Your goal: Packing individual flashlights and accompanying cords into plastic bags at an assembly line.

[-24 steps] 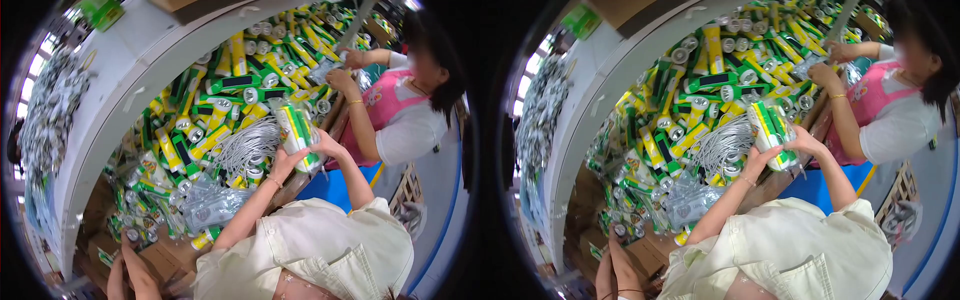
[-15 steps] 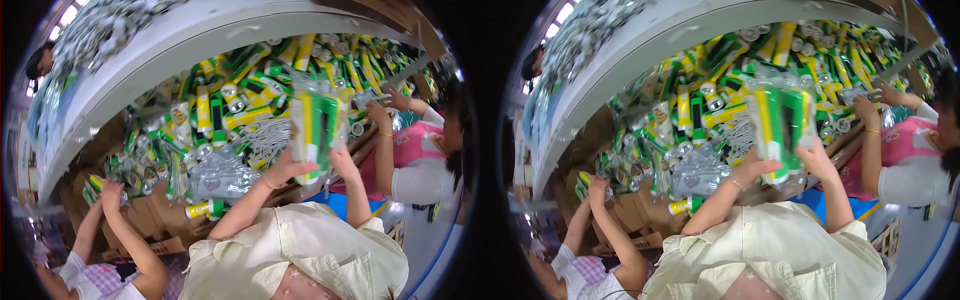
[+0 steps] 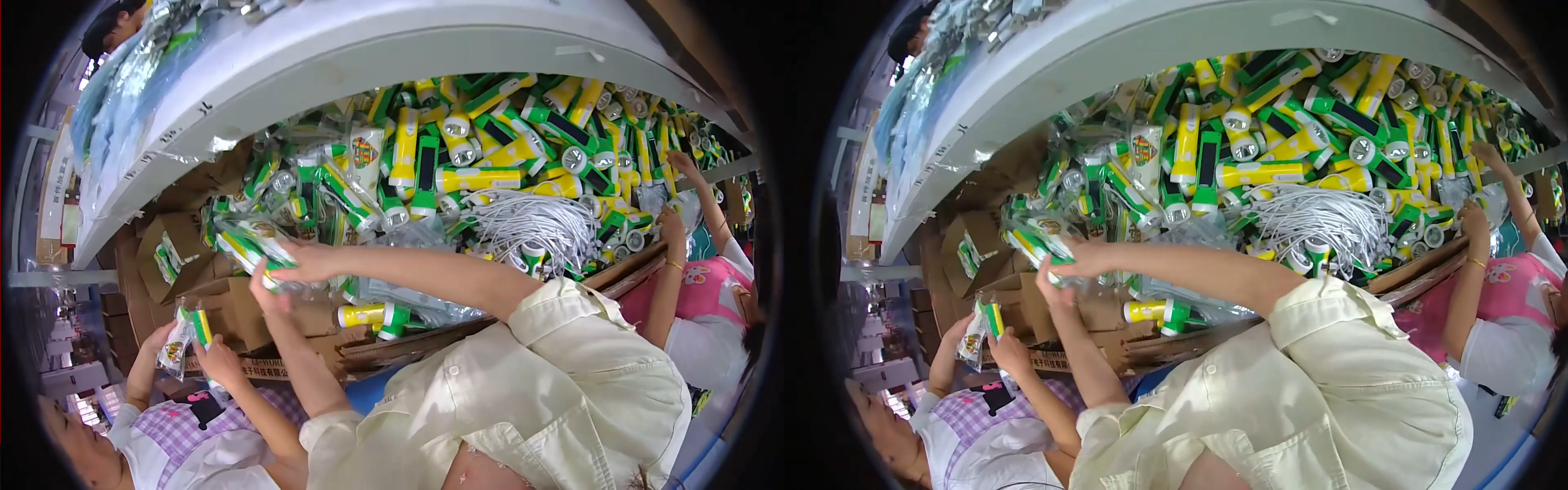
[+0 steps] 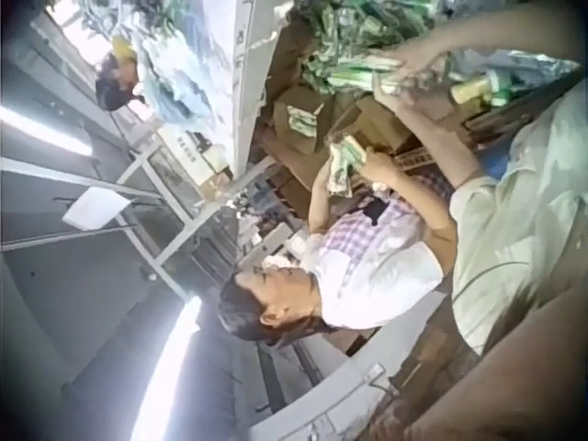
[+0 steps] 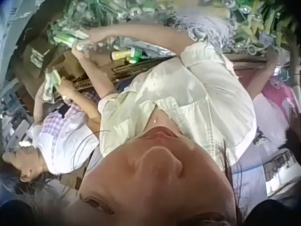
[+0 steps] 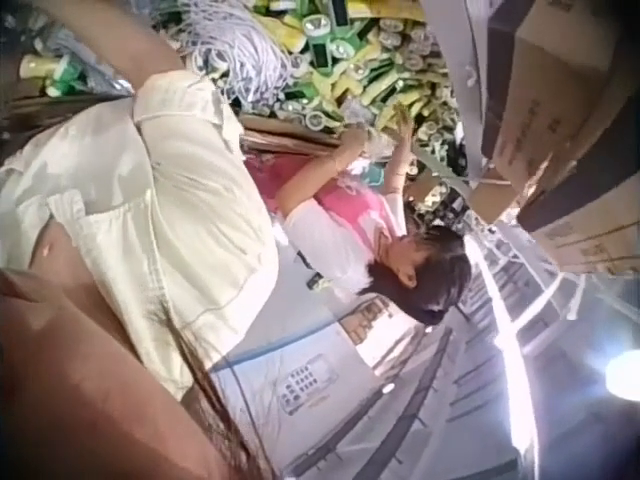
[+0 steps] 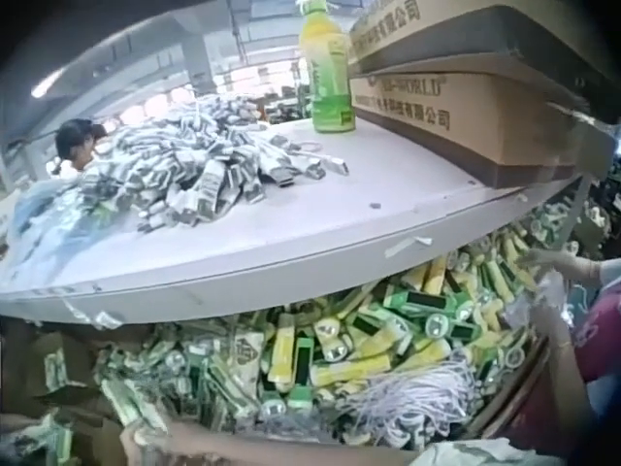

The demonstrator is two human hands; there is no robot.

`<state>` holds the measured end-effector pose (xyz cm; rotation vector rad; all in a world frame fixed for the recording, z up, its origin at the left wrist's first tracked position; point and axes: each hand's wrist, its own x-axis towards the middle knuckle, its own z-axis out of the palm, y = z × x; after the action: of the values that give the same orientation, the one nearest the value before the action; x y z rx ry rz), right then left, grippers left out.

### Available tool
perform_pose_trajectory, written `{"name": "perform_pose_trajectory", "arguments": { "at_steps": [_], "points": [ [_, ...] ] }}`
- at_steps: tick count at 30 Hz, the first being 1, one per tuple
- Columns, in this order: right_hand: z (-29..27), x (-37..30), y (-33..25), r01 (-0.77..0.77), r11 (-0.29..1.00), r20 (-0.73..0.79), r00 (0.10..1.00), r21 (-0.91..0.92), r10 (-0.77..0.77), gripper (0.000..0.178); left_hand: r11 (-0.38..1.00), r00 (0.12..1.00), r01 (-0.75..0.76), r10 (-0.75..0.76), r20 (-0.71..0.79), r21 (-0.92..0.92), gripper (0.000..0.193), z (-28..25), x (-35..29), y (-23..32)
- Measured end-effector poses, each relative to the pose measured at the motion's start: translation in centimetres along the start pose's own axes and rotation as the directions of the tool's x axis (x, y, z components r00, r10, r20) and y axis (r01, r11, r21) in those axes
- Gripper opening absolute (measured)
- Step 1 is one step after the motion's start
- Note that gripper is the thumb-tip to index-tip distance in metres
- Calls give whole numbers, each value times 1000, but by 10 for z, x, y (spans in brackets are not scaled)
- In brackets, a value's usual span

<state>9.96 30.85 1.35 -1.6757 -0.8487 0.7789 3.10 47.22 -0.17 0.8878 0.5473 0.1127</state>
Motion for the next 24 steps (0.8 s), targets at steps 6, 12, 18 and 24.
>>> {"name": "perform_pose_trajectory", "arguments": {
  "at_steps": [6,12,18,24],
  "points": [
    [7,-49,19,145,986,-33,988,-80,-148,64,899,927,-108,245,-283,424,56,-81,65,32],
    [-18,-173,55,-64,923,-271,962,-379,-45,38,-294,428,-677,588,687,674,61,91,59,-50],
    [-8,-227,55,-207,675,-317,947,-708,-42,42,-787,531,-524,-3,847,325,56,165,63,-110],
    [-12,-253,67,-200,726,-382,919,-658,-93,53,-602,898,-208,195,394,771,60,126,57,-68]
  ]
}}
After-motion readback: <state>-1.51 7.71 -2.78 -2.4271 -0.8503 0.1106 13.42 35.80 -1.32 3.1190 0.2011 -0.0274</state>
